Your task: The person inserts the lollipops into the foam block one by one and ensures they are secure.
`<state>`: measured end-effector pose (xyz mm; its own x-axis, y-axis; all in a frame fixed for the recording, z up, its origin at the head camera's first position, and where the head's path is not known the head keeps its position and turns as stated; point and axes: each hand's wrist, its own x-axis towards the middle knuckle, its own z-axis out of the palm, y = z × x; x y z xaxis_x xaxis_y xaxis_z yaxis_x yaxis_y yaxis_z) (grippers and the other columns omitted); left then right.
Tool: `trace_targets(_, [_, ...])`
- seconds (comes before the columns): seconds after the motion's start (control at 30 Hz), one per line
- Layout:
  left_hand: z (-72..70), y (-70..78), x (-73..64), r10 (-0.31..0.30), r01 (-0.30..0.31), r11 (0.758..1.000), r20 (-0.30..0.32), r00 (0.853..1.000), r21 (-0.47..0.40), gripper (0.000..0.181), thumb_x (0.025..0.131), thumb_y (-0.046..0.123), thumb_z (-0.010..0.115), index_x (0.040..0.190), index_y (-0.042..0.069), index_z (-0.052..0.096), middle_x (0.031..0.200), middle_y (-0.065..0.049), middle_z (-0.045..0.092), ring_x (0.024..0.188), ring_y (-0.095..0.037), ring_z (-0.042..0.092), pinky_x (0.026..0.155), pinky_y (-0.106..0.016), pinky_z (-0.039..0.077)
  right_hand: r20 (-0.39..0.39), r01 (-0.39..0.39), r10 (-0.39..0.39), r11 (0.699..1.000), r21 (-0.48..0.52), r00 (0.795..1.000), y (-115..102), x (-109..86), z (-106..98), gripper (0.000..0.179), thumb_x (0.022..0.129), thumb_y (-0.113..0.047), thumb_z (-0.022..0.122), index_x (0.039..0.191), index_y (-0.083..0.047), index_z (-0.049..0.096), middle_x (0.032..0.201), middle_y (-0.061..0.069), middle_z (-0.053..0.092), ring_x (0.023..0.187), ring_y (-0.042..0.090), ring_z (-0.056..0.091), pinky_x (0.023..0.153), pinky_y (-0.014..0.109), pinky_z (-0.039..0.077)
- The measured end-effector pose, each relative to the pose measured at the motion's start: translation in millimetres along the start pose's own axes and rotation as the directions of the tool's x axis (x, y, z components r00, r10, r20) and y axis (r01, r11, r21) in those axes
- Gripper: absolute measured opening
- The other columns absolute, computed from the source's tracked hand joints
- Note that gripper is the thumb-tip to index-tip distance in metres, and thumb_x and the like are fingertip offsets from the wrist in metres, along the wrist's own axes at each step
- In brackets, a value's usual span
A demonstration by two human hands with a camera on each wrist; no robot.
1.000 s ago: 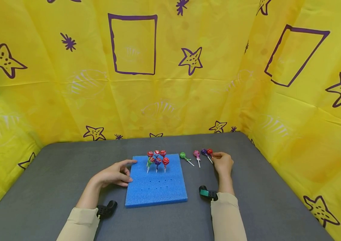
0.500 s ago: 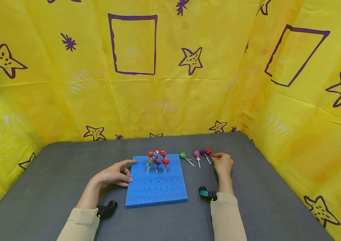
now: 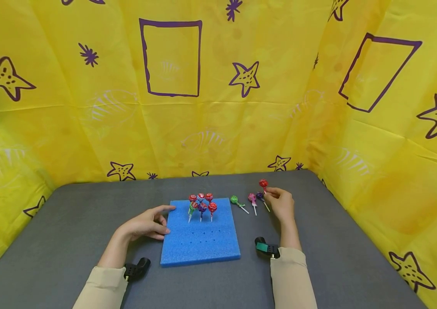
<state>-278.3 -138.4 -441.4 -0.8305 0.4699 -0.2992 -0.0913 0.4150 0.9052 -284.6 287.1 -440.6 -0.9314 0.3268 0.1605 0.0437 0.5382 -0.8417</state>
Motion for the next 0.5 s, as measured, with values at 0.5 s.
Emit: trace_targets(0.5, [0.2, -0.3, -0.6, 0.0, 0.0, 1.0, -0.003, 1.0, 0.001, 0.077, 0.085, 0.003, 0.074, 0.151, 0.009, 0.035, 0.087, -0.009, 0.055, 0.071, -0.015, 0.062, 0.064, -0.027, 0.062, 0.228, 0.08, -0.157, 0.946, 0.314, 0.961, -24, -5.6, 20, 0.032, 0.089, -0.009, 0.071, 0.111, 0.012, 0.063, 0.075, -0.016, 0.065, 0.069, 0.004, 0.063, 0.066, 0.023, 0.058])
